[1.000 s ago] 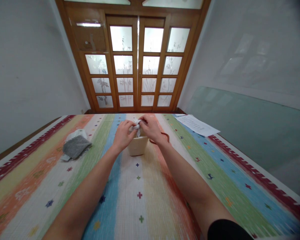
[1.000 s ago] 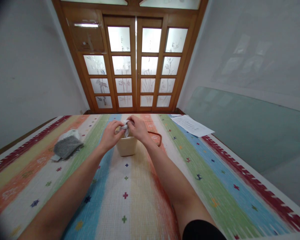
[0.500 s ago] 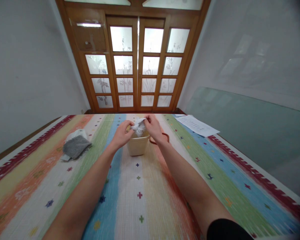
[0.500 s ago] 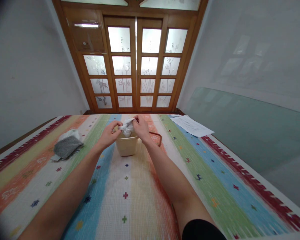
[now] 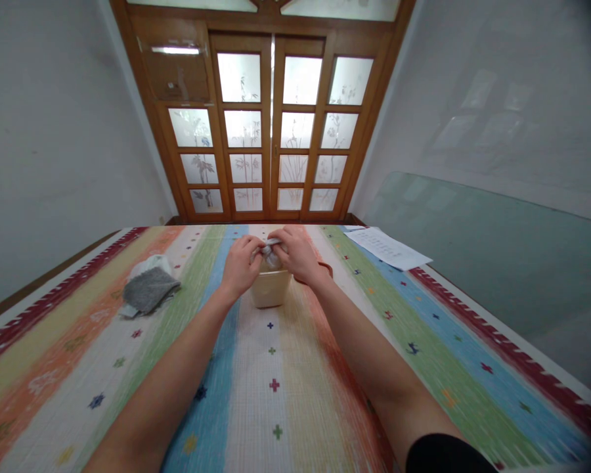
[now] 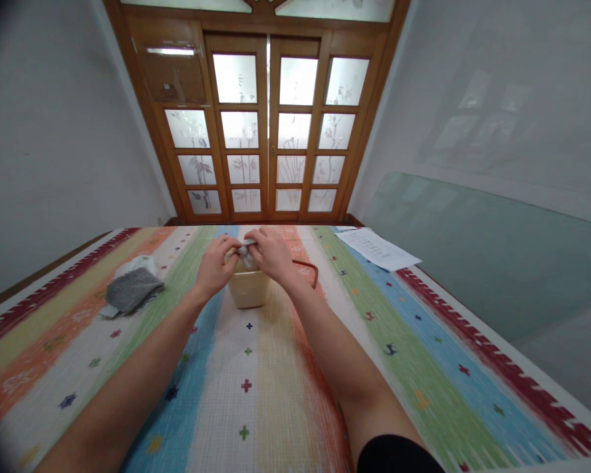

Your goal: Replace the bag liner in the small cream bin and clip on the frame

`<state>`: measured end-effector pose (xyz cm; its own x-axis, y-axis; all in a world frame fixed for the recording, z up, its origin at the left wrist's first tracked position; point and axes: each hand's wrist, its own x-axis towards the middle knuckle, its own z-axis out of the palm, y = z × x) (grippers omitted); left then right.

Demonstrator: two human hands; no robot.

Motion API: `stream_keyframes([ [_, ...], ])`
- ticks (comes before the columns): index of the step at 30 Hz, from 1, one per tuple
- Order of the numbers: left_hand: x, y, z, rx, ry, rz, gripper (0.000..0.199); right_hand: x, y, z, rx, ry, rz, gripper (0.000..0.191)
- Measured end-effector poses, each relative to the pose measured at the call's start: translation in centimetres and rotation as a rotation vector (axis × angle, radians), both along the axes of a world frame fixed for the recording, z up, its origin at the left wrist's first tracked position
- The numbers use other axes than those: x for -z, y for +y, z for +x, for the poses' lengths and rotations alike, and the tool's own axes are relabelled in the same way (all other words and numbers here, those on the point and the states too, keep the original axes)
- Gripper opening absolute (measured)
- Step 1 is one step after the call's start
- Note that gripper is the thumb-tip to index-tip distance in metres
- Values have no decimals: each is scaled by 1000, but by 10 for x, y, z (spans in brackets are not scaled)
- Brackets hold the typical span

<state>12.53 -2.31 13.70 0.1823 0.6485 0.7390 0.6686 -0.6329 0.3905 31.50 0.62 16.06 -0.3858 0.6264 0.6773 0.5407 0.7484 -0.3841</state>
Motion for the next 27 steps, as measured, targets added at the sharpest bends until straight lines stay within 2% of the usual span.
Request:
stream_keyframes([
  [4,6,0,6,40,65,-15,18,3,1,-2,84,69,-26,13],
  [8,6,1,7,85,82,-34,23,8,11,-1,135,365,-189,9],
  [12,1,1,4,166,32,-73,33,16,24,-3,94,688,-412,7],
  [16,-2,-1,1,282,33,-101,35,22,31,-7,15,778,-562,16],
  [19,-3,0,-2,295,44,-83,32,23,33,-5,69,746,-521,26],
  [23,-4,4,-10,216,75,-68,32,26,38,4,183,778,-388,34],
  [27,-9,5,-18,175,-46,-92,25,29,47,10,222,823,-447,42],
])
